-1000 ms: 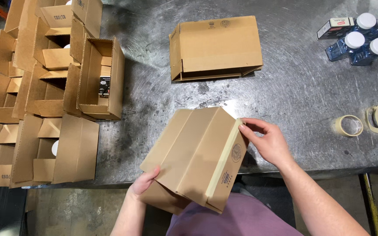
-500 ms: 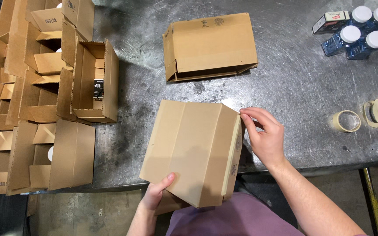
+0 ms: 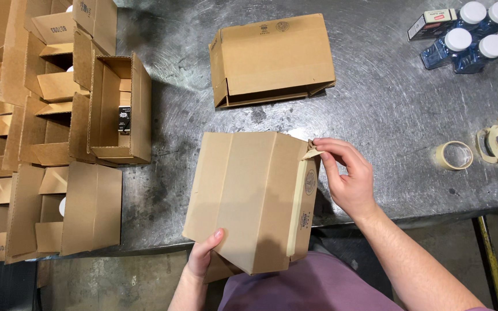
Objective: The person unfolds several cardboard boxes by hand on a metal table, removing tape and flattening them.
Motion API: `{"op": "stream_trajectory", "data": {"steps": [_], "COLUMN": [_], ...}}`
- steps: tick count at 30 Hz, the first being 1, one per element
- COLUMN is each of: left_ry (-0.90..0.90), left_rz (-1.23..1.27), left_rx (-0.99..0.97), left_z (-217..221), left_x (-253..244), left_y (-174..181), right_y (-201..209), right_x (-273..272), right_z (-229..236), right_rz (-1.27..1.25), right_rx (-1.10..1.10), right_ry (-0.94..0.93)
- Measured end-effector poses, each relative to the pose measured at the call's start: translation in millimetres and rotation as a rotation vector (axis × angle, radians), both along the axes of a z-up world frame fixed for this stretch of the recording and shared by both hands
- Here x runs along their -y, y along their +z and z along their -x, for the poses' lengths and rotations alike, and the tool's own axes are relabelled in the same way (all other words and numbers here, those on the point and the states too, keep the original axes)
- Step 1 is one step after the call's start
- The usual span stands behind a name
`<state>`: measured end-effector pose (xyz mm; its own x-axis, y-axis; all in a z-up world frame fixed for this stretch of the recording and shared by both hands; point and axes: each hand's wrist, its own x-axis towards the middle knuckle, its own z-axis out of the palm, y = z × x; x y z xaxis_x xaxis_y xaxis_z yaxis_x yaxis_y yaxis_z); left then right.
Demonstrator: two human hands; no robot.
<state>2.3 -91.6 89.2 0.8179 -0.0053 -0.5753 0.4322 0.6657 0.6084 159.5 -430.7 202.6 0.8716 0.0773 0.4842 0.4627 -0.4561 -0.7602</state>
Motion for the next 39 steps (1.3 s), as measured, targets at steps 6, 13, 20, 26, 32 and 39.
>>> {"op": "stream_trajectory", "data": {"steps": [6,13,20,26,32,39], "left_ry": [-0.009,0.021,-0.008,0.019,-0.041,-0.068], "left_rz": [0.014,0.138,0.438,0.463,0.447,0.455], "left_rx": [0.045,-0.152,-0.220,-0.234,-0.187,-0.217], "left_z": [0,-2,-6,-9,-6,-9], "left_x": [0,-11,-16,-20,-31,-38], "left_y": [0,-3,-8,-14,-22,-10], "right_y": [-7,-2,-1,1,9,15], "right_x": [10,19,22,28,40,41], "right_z": [-5,-19,-20,-26,-37,-37], "right_rz": [0.181,0.215,0.091,0.082,0.434,0.494], "right_rx": [0.039,0.091,0.043,0.077,0.264,0.366], "right_ry": [0.065,0.183,0.271,0.391,0.448,0.565]}}
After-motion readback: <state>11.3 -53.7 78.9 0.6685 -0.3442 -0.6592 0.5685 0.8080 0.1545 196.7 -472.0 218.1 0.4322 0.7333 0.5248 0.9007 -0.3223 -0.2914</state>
